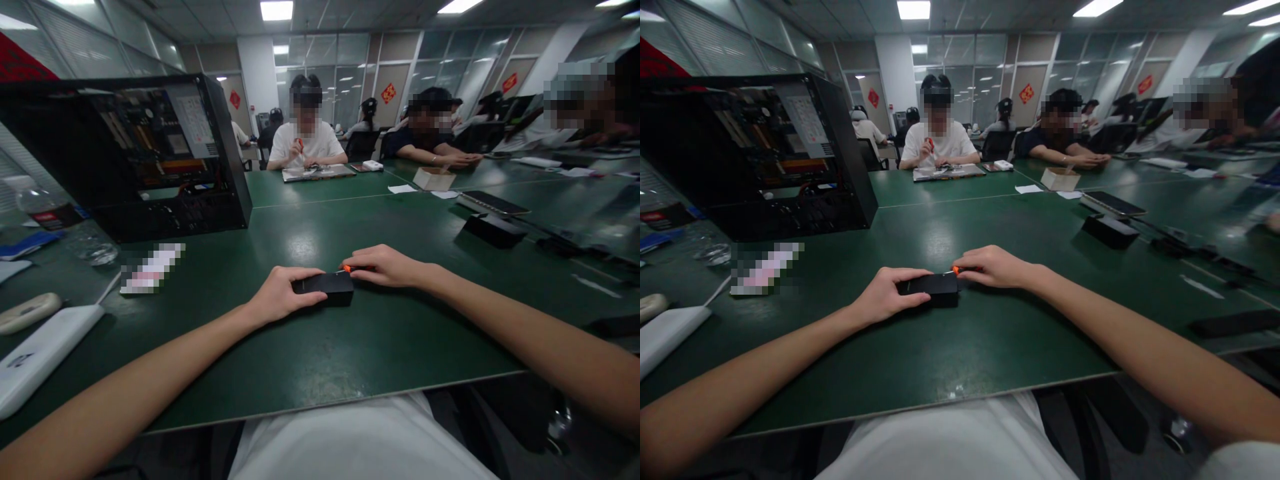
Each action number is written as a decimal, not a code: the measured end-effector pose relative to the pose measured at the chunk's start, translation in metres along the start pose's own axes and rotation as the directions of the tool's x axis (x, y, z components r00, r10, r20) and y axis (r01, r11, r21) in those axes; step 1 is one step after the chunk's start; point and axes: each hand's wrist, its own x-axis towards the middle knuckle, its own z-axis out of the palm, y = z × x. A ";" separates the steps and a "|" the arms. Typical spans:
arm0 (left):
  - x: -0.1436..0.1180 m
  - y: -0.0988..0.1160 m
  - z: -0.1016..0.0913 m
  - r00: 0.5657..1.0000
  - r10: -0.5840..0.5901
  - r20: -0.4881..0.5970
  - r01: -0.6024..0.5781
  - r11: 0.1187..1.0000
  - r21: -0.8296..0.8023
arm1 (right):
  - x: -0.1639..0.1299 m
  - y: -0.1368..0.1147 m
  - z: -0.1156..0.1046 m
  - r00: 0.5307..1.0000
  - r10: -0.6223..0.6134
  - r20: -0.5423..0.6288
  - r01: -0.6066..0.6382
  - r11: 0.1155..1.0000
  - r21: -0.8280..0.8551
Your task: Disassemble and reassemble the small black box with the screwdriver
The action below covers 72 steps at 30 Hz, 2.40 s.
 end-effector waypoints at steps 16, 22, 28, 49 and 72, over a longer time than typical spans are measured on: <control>0.011 -0.018 -0.013 0.954 -0.192 -0.232 0.170 0.979 -0.110 | -0.004 0.010 -0.005 0.964 0.252 0.084 -0.219 0.933 -0.285; 0.016 -0.031 -0.025 0.988 -0.120 -0.103 0.137 0.973 0.183 | 0.004 -0.015 -0.007 0.973 0.197 -0.121 -0.214 0.964 -0.158; 0.017 -0.034 -0.024 0.991 -0.101 -0.092 0.123 0.954 0.273 | 0.017 -0.057 0.010 0.989 0.103 -0.106 -0.105 0.994 -0.009; 0.005 0.001 0.003 0.996 -0.084 -0.028 0.084 0.996 -0.010 | -0.210 -0.004 -0.100 0.147 0.782 -0.605 -0.981 0.036 -0.193; -0.006 0.022 0.020 0.999 -0.004 -0.034 0.002 0.998 -0.062 | 0.022 -0.078 -0.008 0.913 0.369 0.173 -0.402 0.746 0.531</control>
